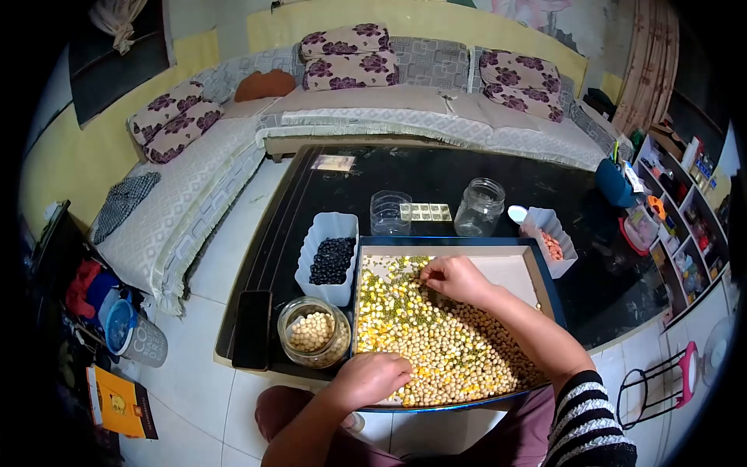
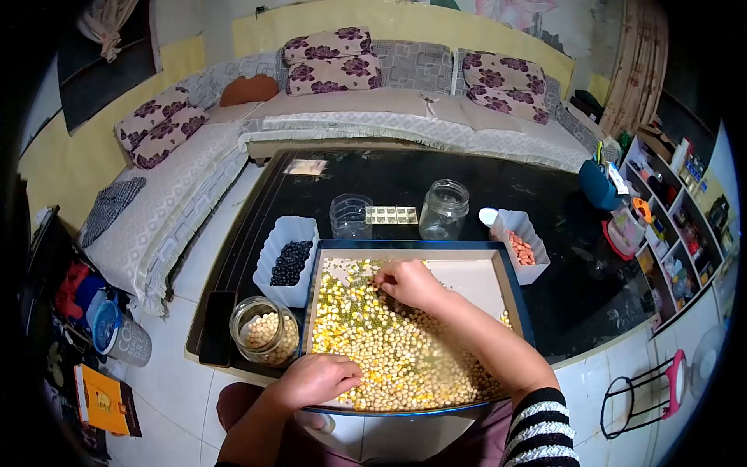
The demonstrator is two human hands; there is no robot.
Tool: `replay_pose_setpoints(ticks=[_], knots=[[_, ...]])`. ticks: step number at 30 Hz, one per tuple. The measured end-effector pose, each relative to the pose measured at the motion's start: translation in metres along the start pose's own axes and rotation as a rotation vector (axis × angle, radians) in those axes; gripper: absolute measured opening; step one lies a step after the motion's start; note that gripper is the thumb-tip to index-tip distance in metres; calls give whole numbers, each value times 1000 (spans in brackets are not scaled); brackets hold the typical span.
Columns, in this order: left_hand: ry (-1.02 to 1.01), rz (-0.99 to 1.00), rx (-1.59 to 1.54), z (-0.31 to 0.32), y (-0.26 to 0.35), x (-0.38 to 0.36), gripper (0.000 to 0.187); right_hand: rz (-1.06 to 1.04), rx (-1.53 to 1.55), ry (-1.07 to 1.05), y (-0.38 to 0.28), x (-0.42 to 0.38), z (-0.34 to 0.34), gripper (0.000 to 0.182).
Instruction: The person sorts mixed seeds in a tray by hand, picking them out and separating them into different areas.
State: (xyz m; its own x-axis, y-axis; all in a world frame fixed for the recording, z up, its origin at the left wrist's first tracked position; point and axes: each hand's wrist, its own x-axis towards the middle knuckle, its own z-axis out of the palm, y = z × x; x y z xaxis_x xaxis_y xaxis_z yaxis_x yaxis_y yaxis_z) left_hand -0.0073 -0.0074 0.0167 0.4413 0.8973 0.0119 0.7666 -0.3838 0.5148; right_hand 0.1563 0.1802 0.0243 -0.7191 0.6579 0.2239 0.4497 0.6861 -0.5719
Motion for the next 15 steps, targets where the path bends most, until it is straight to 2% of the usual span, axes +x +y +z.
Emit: replay_pose_setpoints(ticks=[1,5,13,15], knots=[[8,-1,-18,0,0,0,19,98,24,-51,6,-4,3,11],[37,10,-31,3,-2,0,18,17,-72,-132,17,-16,13,16],[55,30,-42,3,-3,-1,16,-44,-129,-111,23,-14,16,14],[56,34,-42,3,-3,-1,16,25,-44,-76,21,-15,8,14]])
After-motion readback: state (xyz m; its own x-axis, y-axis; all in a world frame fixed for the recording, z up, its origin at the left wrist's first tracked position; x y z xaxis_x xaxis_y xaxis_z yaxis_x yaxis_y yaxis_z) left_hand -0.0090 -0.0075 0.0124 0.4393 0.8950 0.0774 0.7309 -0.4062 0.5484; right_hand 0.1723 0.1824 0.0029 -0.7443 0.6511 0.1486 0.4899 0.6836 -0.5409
